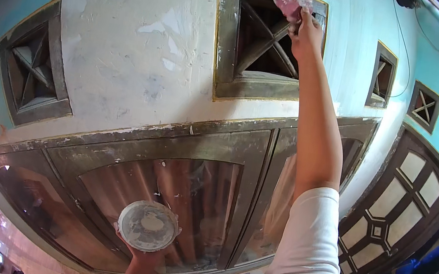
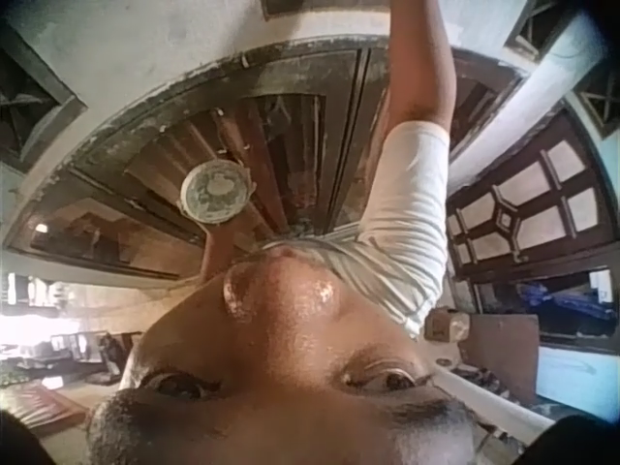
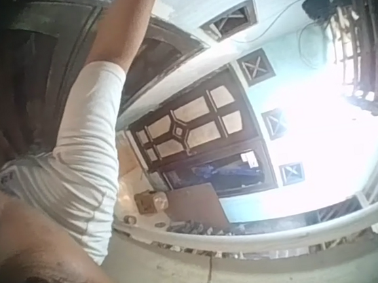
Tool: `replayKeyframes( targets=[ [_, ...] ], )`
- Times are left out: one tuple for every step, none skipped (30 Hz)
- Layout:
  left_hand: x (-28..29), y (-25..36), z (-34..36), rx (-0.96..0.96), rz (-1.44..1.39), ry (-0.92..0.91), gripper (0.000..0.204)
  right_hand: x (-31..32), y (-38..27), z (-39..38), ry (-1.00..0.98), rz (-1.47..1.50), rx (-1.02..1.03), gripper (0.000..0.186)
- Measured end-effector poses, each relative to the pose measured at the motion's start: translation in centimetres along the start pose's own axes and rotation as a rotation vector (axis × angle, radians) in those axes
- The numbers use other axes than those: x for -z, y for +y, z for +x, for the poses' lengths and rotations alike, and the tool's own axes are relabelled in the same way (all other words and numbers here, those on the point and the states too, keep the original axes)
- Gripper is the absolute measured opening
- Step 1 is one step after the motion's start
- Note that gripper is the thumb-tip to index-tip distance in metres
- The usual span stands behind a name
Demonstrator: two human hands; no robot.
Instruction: Applying wall putty to fill and smooth areas of a wall using a putty knife.
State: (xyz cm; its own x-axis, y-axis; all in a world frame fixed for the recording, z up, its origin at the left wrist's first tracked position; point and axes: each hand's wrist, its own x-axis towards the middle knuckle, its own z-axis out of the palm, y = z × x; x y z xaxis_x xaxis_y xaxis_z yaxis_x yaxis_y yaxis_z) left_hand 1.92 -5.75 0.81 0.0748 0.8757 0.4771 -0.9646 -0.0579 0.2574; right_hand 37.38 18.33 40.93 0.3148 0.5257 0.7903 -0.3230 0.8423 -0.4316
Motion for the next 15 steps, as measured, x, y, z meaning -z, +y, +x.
replayKeyframes(
  targets=[
    [0.0,0.0,0.0,-0.013,0.049,-0.065,0.073,-0.5,-0.6,0.5,0.001,0.005,0.044,0.028],
    [0.0,-0.1,0.1,-0.026,0.099,-0.131,0.068,-1.2,-1.0,1.1,0.002,0.011,0.087,0.028],
    [-0.4,-0.4,0.3,-0.019,0.097,-0.132,0.068,-2.0,-1.2,1.9,0.029,0.000,0.071,0.028],
    [-1.3,-0.9,0.5,-0.039,-0.259,-0.036,0.082,-2.7,-1.0,1.9,0.031,0.003,0.070,0.028],
    [-1.8,-1.1,0.8,-0.058,-0.615,0.063,0.096,-3.3,-0.8,1.9,0.073,-0.059,0.021,0.028],
    [-1.9,-0.9,1.1,-0.060,-0.613,0.065,0.096,-3.5,-0.4,1.9,0.113,-0.121,-0.032,0.029],
    [-1.9,-0.5,1.4,-0.007,-0.211,-0.070,0.083,-3.2,0.2,1.4,0.107,-0.117,-0.044,0.027],
    [-1.8,-0.3,1.5,0.046,0.191,-0.200,0.070,-2.7,0.7,0.8,0.108,-0.117,-0.046,0.027],
    [-1.5,0.0,1.0,0.037,0.197,-0.194,0.070,-2.6,1.2,-0.2,0.087,-0.080,-0.075,0.025],
    [-1.1,0.2,0.5,0.055,0.196,-0.123,0.072,-2.2,1.5,-0.9,0.068,-0.047,-0.100,0.023],
    [-0.8,0.3,0.0,0.071,0.195,-0.052,0.074,-1.9,1.7,-1.4,0.050,0.067,-0.065,0.022],
    [-0.6,0.3,-0.1,0.067,0.193,-0.053,0.074,-1.5,1.2,-1.4,0.017,0.092,-0.020,0.023],
    [-0.4,0.3,-0.1,0.047,0.191,-0.095,0.075,-1.5,0.7,-1.0,0.012,0.099,0.025,0.023],
    [-0.4,0.3,-0.1,0.027,0.191,-0.136,0.077,-1.6,0.2,-0.6,0.007,0.107,0.070,0.024],
    [-0.4,-0.1,0.1,0.039,0.182,-0.142,0.077,-1.3,-0.4,0.8,0.000,0.107,0.078,0.026]
  ],
)
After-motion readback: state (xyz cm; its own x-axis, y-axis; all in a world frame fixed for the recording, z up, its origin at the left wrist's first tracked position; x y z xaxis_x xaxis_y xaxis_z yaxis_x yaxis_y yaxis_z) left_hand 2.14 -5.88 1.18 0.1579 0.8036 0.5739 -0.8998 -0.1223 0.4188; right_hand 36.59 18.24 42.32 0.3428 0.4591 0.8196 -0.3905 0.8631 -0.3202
